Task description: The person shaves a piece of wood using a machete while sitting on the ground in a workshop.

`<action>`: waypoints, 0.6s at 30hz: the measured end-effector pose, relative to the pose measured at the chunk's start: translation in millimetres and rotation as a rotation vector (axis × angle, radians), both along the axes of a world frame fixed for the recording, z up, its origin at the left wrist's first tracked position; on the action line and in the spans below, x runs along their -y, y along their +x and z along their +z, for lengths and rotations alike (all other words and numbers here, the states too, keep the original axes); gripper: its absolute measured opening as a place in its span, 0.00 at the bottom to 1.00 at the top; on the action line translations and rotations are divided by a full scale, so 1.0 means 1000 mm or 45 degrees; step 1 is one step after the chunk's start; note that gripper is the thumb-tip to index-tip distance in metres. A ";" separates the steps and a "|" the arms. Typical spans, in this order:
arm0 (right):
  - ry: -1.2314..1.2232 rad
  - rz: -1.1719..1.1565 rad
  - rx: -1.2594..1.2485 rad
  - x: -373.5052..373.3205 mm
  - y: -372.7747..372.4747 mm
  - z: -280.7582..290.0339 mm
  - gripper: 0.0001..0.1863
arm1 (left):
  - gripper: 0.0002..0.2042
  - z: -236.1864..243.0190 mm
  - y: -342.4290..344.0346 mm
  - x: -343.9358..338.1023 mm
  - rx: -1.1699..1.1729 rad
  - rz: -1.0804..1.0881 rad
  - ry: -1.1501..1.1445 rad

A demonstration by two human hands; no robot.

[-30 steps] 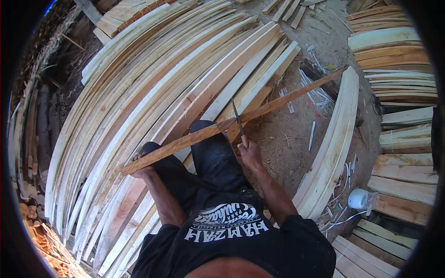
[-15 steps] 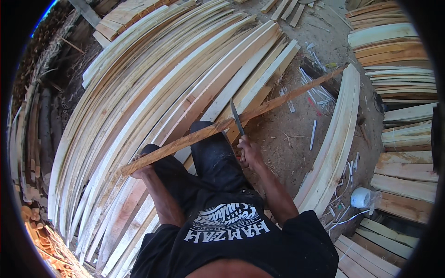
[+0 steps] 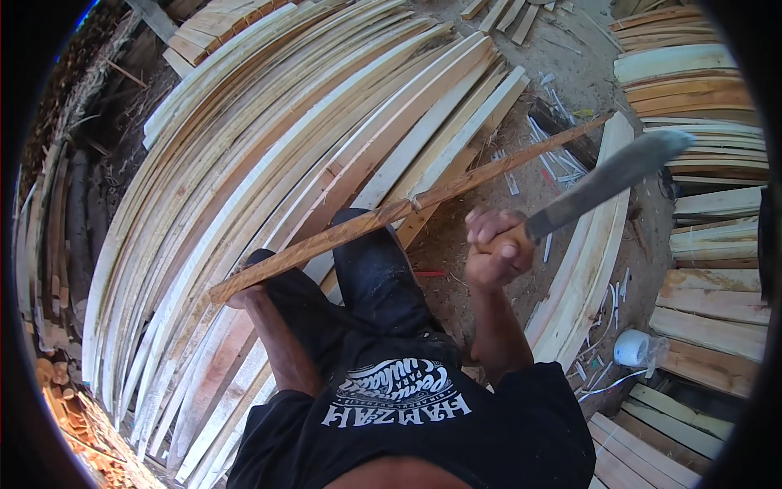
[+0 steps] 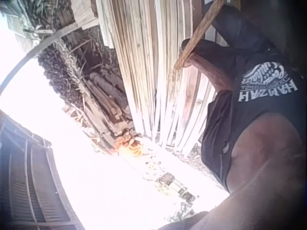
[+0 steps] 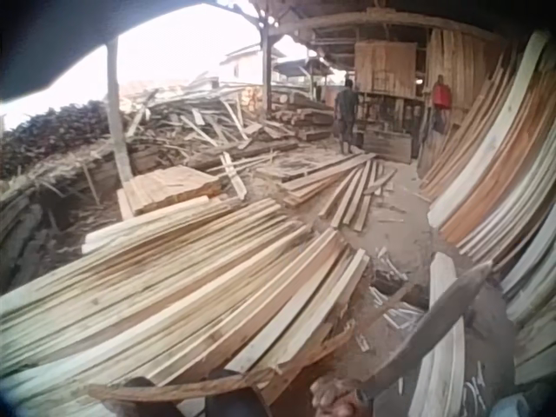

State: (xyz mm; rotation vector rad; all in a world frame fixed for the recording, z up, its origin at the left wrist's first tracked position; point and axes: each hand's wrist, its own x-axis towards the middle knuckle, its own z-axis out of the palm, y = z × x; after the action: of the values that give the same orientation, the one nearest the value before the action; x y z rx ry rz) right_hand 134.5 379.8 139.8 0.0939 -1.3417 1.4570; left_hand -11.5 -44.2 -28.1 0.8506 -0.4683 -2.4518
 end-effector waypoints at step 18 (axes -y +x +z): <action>-0.012 0.382 0.522 -0.041 0.004 0.097 0.21 | 0.23 0.003 0.029 0.009 -0.345 -0.078 -0.085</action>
State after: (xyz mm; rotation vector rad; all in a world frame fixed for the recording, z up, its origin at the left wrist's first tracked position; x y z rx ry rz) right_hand 138.3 420.5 236.4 -0.0128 -1.7055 1.8027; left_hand 17.0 -53.3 -25.2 0.4726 -0.4786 -2.5422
